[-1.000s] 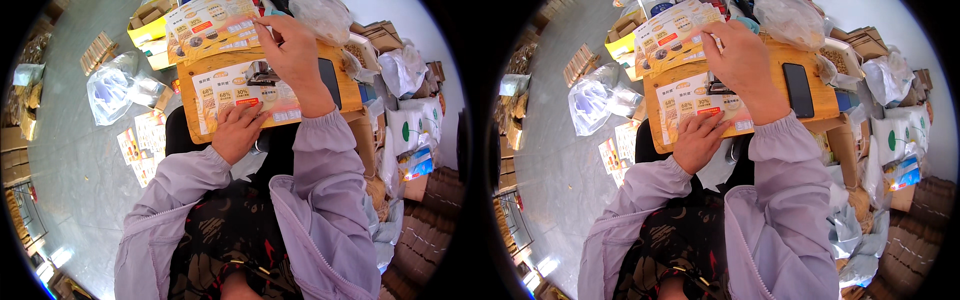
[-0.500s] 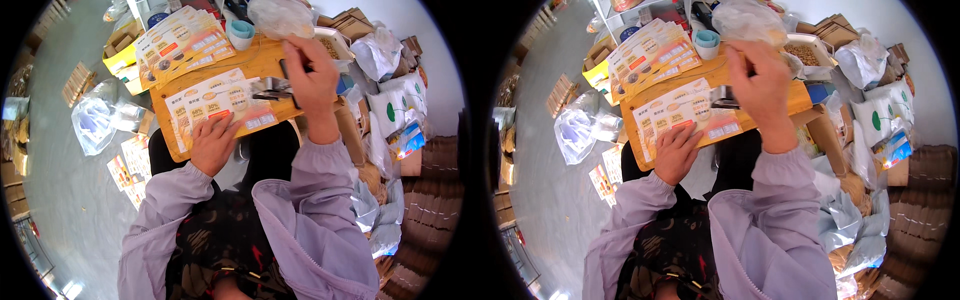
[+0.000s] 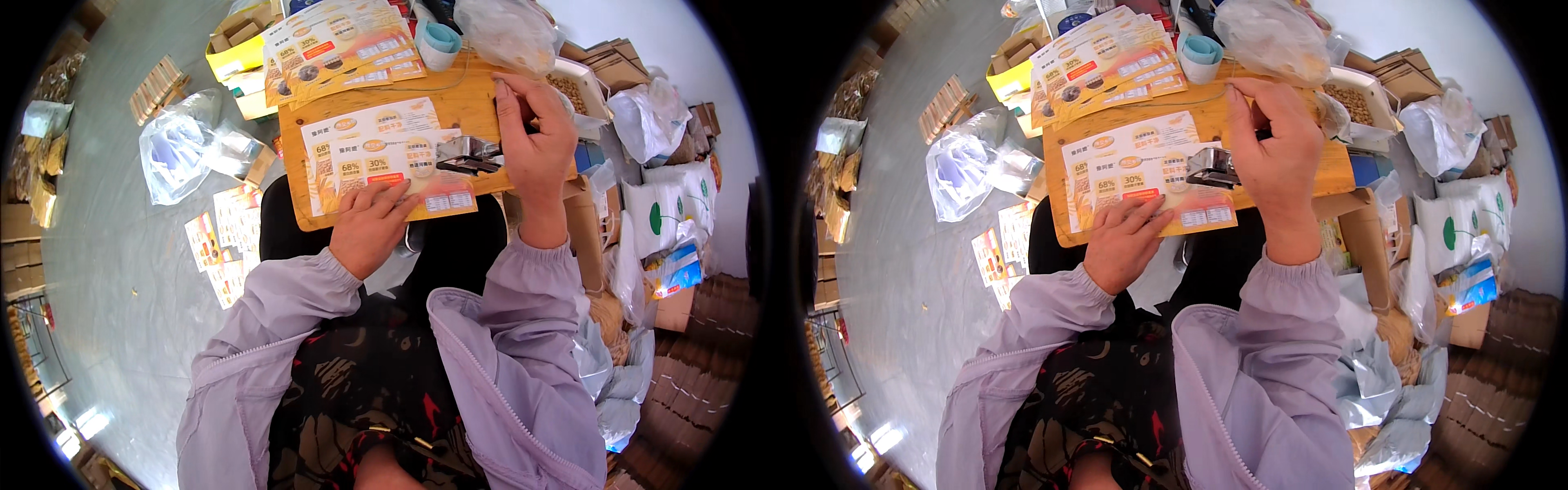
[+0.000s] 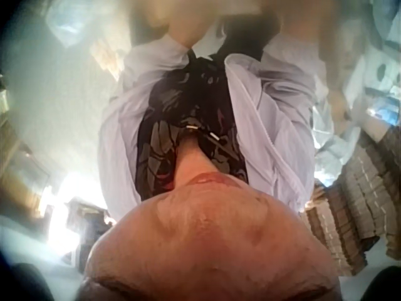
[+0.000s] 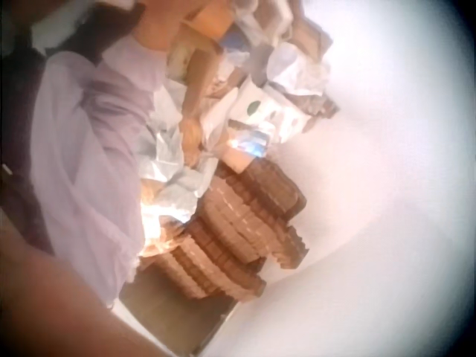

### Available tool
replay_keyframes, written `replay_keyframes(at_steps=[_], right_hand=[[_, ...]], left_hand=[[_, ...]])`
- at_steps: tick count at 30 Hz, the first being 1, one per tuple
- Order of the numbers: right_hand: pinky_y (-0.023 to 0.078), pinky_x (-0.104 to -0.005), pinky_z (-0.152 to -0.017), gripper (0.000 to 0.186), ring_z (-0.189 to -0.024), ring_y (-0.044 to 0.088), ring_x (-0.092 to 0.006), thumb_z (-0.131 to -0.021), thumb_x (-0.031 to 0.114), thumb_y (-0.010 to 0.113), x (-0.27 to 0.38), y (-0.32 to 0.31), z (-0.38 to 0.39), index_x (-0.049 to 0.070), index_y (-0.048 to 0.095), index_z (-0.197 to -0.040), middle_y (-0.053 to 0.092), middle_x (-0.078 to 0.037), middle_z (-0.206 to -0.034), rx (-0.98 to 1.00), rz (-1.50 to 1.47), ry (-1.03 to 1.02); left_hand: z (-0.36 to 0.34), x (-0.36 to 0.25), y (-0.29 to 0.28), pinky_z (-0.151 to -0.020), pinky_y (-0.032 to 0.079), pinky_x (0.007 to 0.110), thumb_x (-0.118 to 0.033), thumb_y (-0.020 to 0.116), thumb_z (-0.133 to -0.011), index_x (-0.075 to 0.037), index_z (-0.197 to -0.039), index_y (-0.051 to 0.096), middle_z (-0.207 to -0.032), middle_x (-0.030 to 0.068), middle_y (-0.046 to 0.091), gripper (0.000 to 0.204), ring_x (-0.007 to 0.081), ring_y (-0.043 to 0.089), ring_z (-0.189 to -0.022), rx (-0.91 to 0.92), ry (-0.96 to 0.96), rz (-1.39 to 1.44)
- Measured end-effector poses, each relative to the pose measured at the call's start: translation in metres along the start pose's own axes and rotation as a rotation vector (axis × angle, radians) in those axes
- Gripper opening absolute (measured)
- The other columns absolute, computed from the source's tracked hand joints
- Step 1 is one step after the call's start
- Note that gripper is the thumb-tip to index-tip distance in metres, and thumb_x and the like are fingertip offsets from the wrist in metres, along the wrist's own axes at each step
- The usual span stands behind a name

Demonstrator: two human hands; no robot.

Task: The person sits on the floor and uses a handheld heat sealer to seal the top of multiple small, flat, yellow food packages. They repeatedly pick up a package, align the sealer, press down to seal, and place the finished package into a pile.

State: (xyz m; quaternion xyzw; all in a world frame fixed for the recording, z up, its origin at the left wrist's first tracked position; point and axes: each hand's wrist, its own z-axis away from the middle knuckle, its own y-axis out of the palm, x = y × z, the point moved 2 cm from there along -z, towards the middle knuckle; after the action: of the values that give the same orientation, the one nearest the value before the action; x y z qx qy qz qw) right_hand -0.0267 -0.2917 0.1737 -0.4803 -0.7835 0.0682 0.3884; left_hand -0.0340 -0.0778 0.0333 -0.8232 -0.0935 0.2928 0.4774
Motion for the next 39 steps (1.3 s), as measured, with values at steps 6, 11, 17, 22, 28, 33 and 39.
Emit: replay_keyframes(at_steps=[6, 11, 17, 22, 28, 33, 39], right_hand=[[0.041, -0.0251, -0.054, 0.010, -0.058, 0.052, -0.0104, -0.090, 0.004, 0.071, 0.004, 0.009, -0.002, 0.001, 0.072, -0.099, 0.059, -0.005, -0.074, -0.011, -0.037, 0.006], [0.040, -0.0262, -0.054, 0.010, -0.058, 0.051, -0.0114, -0.089, 0.004, 0.071, 0.006, 0.020, -0.003, 0.002, 0.072, -0.099, 0.059, -0.006, -0.073, 0.012, -0.020, -0.023], [0.043, -0.0296, -0.055, 0.009, -0.059, 0.056, -0.0174, -0.088, 0.004, 0.071, 0.013, 0.049, -0.005, 0.003, 0.072, -0.096, 0.061, -0.009, -0.074, 0.047, -0.072, -0.054], [0.047, -0.0354, -0.057, 0.007, -0.064, 0.062, -0.0283, -0.087, 0.010, 0.070, 0.013, 0.081, -0.006, 0.005, 0.071, -0.093, 0.065, -0.011, -0.078, 0.099, -0.074, -0.097], [0.051, -0.0379, -0.060, 0.007, -0.073, 0.067, -0.0307, -0.087, 0.011, 0.070, 0.015, 0.102, -0.004, 0.008, 0.072, -0.093, 0.067, -0.010, -0.083, 0.142, -0.059, -0.121], [0.052, -0.0382, -0.062, 0.007, -0.074, 0.066, -0.0305, -0.087, 0.013, 0.069, 0.015, 0.109, -0.003, 0.009, 0.071, -0.093, 0.067, -0.009, -0.084, 0.174, -0.045, -0.133], [0.051, -0.0367, -0.061, 0.011, -0.071, 0.065, -0.0277, -0.088, 0.016, 0.069, 0.011, 0.113, 0.001, 0.008, 0.072, -0.095, 0.066, -0.008, -0.082, 0.268, 0.000, -0.161]], left_hand=[[-0.002, 0.003, -0.001, -0.101, 0.040, 0.044, -0.024, 0.076, -0.082, -0.013, -0.134, 0.059, -0.141, 0.0054, 0.055, 0.056, 0.0272, 0.050, -0.126, 0.040, -0.056, 0.040], [-0.001, 0.011, -0.005, -0.103, 0.040, 0.043, -0.025, 0.078, -0.079, -0.011, -0.134, 0.059, -0.142, 0.0056, 0.055, 0.060, 0.0274, 0.049, -0.129, 0.034, -0.068, 0.049], [-0.003, 0.015, 0.000, -0.104, 0.041, 0.041, -0.029, 0.077, -0.078, -0.009, -0.131, 0.061, -0.138, 0.0045, 0.057, 0.059, 0.0247, 0.050, -0.126, -0.029, -0.060, 0.046], [-0.001, 0.020, 0.004, -0.104, 0.041, 0.040, -0.030, 0.077, -0.078, -0.009, -0.131, 0.061, -0.138, 0.0040, 0.057, 0.059, 0.0241, 0.051, -0.126, -0.031, -0.042, 0.053], [0.000, 0.023, 0.007, -0.104, 0.041, 0.041, -0.029, 0.078, -0.077, -0.010, -0.131, 0.061, -0.140, 0.0029, 0.056, 0.060, 0.0238, 0.050, -0.127, -0.045, -0.039, 0.080], [0.001, 0.023, 0.005, -0.104, 0.041, 0.042, -0.027, 0.079, -0.076, -0.012, -0.133, 0.060, -0.142, 0.0013, 0.056, 0.062, 0.0239, 0.051, -0.128, -0.039, -0.052, 0.107], [0.001, 0.024, 0.008, -0.104, 0.041, 0.042, -0.027, 0.080, -0.075, -0.012, -0.132, 0.061, -0.141, 0.0019, 0.056, 0.062, 0.0239, 0.050, -0.129, -0.031, -0.052, 0.103]])
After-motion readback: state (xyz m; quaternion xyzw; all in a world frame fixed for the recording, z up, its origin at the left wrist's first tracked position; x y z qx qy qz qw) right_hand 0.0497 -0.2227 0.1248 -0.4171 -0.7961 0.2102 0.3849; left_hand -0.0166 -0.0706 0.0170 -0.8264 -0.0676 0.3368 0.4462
